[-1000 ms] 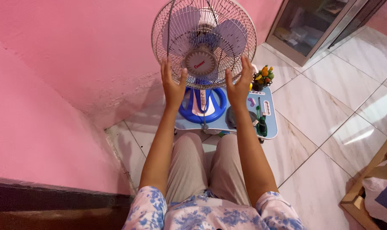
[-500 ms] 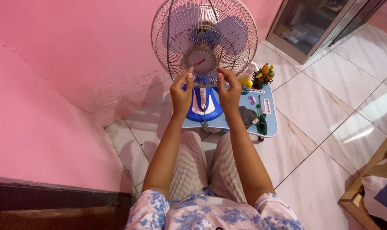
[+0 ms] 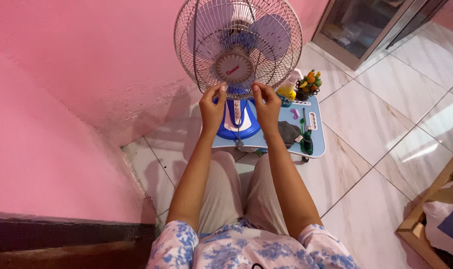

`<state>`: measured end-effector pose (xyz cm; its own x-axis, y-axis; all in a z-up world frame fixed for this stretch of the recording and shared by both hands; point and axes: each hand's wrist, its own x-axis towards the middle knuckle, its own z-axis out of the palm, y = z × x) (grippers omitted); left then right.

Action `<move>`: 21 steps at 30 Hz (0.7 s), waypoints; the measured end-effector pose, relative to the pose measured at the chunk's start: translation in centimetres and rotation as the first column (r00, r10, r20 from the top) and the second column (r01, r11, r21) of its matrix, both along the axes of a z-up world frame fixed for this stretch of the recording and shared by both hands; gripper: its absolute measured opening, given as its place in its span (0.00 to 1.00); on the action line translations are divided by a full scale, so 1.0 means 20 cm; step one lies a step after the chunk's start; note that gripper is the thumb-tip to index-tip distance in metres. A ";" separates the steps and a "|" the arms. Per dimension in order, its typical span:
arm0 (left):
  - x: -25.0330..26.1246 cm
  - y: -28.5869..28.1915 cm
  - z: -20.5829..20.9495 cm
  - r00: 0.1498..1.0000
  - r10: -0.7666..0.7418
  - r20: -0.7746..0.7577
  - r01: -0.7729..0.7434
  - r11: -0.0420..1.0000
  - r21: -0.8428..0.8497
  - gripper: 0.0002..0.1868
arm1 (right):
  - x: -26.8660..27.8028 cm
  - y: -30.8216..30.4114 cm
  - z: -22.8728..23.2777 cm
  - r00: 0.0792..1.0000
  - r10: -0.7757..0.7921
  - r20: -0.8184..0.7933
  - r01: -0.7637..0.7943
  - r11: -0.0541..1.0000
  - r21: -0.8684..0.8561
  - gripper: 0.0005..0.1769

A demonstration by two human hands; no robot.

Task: The person unplugs the fan, uses a screwdriver to loosen the front grille, removes the grille, and then uses a brush to clean the fan blades. The person places the grille on the floor and continues brushing the blades.

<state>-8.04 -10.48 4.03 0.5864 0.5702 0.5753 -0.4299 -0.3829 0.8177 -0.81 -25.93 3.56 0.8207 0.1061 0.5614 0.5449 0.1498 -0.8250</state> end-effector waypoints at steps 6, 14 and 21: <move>0.08 0.10 -0.21 0.979 0.203 0.024 -0.204 0.978 0.032 0.09 | 0.15 0.01 -0.27 0.992 -0.031 -0.121 0.027 0.999 -0.035 0.14; 0.16 0.21 -0.51 0.931 0.364 -0.012 -0.363 0.931 0.037 0.10 | 0.33 0.05 -0.70 0.974 -0.121 -0.192 0.087 0.980 -0.179 0.13; 0.21 0.32 -0.48 0.894 0.445 0.056 -0.448 0.892 0.065 0.13 | 0.45 0.09 -0.90 0.927 -0.262 -0.269 0.154 0.918 -0.366 0.16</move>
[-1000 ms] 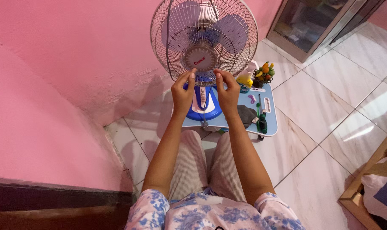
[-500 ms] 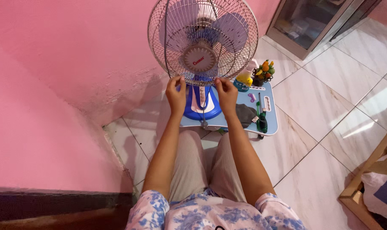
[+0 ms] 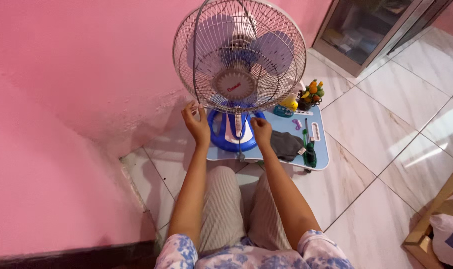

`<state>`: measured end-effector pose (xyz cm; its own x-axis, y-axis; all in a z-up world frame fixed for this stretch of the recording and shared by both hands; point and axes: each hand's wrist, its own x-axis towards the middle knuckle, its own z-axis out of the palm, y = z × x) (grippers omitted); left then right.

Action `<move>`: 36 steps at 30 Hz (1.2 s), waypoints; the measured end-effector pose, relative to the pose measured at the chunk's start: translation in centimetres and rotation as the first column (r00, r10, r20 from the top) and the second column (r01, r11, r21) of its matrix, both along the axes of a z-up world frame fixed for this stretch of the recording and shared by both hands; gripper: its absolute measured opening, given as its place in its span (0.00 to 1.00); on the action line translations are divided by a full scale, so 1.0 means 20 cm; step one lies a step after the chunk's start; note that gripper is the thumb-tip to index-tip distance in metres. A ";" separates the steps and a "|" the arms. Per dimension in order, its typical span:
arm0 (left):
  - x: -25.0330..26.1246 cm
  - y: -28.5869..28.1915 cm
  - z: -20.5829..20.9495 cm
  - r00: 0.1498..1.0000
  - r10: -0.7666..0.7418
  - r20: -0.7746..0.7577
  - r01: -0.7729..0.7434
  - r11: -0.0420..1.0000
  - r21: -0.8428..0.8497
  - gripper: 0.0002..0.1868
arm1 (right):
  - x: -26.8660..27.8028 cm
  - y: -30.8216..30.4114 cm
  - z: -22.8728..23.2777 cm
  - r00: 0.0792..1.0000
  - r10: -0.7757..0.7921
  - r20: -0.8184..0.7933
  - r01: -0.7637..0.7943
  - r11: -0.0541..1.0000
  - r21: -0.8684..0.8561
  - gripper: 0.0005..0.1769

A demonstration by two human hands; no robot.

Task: The person unplugs the fan, uses a screwdriver to loosen the front grille, removes the grille, and then uses a brush to clean the fan blades. The person places the grille on the floor and continues brushing the blades.

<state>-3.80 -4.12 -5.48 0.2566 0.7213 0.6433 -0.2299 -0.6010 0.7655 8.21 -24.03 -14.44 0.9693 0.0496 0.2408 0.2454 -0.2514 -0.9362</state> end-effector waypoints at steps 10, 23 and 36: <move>0.02 0.04 0.26 0.998 -0.029 0.062 0.028 0.999 0.021 0.12 | 0.09 0.16 -0.02 0.993 0.056 -0.104 -0.053 0.998 0.030 0.17; 0.03 0.09 0.42 0.989 -0.103 0.104 0.100 0.994 0.034 0.09 | 0.12 0.06 0.01 0.987 0.139 -0.083 -0.115 0.964 0.238 0.10; 0.02 0.06 0.54 0.990 -0.127 0.055 0.125 0.991 0.041 0.07 | 0.37 -0.27 0.18 0.990 -0.119 0.081 0.070 0.892 0.446 0.10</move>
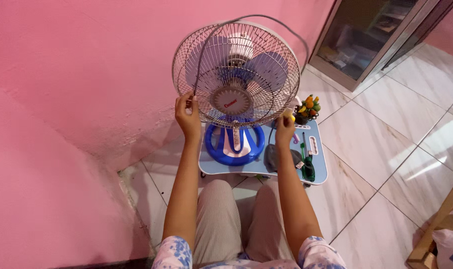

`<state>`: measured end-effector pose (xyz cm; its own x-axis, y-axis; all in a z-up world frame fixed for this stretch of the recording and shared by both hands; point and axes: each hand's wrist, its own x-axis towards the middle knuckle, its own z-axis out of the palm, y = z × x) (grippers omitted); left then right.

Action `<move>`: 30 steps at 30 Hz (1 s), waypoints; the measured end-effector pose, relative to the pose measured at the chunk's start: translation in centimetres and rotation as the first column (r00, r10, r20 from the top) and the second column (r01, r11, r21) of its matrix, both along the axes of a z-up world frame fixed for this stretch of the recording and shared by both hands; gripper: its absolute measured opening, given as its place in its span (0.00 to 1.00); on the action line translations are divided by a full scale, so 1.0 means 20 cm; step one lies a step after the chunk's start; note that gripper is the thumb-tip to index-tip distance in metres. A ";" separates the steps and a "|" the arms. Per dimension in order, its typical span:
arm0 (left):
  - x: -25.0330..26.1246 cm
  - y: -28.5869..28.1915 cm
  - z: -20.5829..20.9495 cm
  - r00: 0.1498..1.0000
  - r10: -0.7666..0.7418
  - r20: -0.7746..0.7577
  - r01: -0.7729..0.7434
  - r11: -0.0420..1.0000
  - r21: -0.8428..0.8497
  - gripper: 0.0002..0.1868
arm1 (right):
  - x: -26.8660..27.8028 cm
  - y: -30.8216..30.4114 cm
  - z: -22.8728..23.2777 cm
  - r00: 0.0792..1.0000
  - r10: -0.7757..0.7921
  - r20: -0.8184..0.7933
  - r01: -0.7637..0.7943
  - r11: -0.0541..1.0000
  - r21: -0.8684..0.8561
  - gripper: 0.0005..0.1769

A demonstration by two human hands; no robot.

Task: The person unplugs the fan, uses a screwdriver to loosen the front grille, removes the grille, and then uses a brush to clean the fan blades. The person places the grille on the floor and continues brushing the blades.

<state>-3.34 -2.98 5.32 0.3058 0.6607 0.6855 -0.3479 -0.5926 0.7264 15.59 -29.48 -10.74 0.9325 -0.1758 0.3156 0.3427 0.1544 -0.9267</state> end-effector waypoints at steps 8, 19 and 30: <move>-0.03 -0.01 -0.03 0.998 -0.013 0.059 0.011 0.999 0.036 0.06 | -0.09 -0.12 0.34 0.997 0.032 0.069 -0.049 0.962 0.267 0.12; -0.17 -0.08 0.03 0.986 -0.154 0.059 0.156 0.987 -0.037 0.11 | -0.47 -0.14 0.78 0.982 0.071 0.176 -0.123 0.944 0.306 0.11; -0.33 -0.21 -0.03 0.851 -0.524 0.043 0.525 0.843 -0.117 0.21 | -0.80 0.10 0.94 0.919 0.368 0.141 -0.392 0.824 0.409 0.11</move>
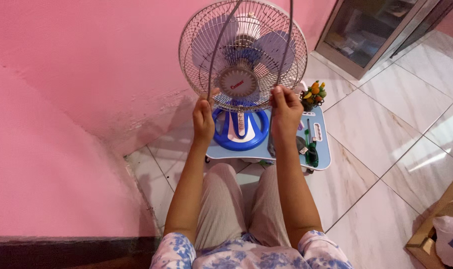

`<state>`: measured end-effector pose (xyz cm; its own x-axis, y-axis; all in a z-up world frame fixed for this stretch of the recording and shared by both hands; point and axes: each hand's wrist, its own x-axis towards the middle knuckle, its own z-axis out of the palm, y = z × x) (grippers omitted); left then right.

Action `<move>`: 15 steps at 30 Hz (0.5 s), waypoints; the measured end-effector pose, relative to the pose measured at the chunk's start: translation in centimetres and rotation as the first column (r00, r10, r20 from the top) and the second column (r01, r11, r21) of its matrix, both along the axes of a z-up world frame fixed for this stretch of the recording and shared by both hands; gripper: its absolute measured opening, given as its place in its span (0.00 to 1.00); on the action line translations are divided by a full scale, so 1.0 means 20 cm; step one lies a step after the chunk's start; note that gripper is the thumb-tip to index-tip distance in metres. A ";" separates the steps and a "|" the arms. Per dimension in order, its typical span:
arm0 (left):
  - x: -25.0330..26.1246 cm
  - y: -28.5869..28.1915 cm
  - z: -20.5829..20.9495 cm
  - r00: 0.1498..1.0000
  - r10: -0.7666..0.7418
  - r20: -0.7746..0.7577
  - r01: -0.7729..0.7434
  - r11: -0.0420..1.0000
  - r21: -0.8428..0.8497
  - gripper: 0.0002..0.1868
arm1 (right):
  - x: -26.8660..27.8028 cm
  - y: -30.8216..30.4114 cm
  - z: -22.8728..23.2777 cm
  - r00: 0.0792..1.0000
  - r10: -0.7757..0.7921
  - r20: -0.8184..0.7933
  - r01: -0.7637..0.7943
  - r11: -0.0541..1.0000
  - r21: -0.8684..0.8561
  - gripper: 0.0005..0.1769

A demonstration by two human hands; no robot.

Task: The person unplugs the fan, uses a screwdriver to loosen the front grille, removes the grille, and then uses a brush to clean the fan blades. The person places the grille on the floor and continues brushing the blades.

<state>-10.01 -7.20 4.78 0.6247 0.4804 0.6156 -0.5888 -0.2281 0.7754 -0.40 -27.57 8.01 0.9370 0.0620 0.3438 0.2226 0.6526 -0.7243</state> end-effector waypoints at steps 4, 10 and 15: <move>-0.10 -0.05 0.07 0.999 -0.021 -0.035 0.023 0.997 0.071 0.17 | -0.10 0.12 0.04 0.997 0.083 0.009 -0.082 0.995 -0.047 0.12; -0.19 -0.13 0.23 0.998 -0.047 -0.031 0.050 0.995 0.086 0.11 | -0.22 0.21 0.10 0.985 0.167 0.054 -0.153 0.968 -0.200 0.15; -0.24 -0.16 0.25 0.999 -0.019 -0.026 0.021 0.996 0.084 0.07 | -0.30 0.25 0.08 0.945 0.254 0.204 -0.164 0.911 -0.378 0.17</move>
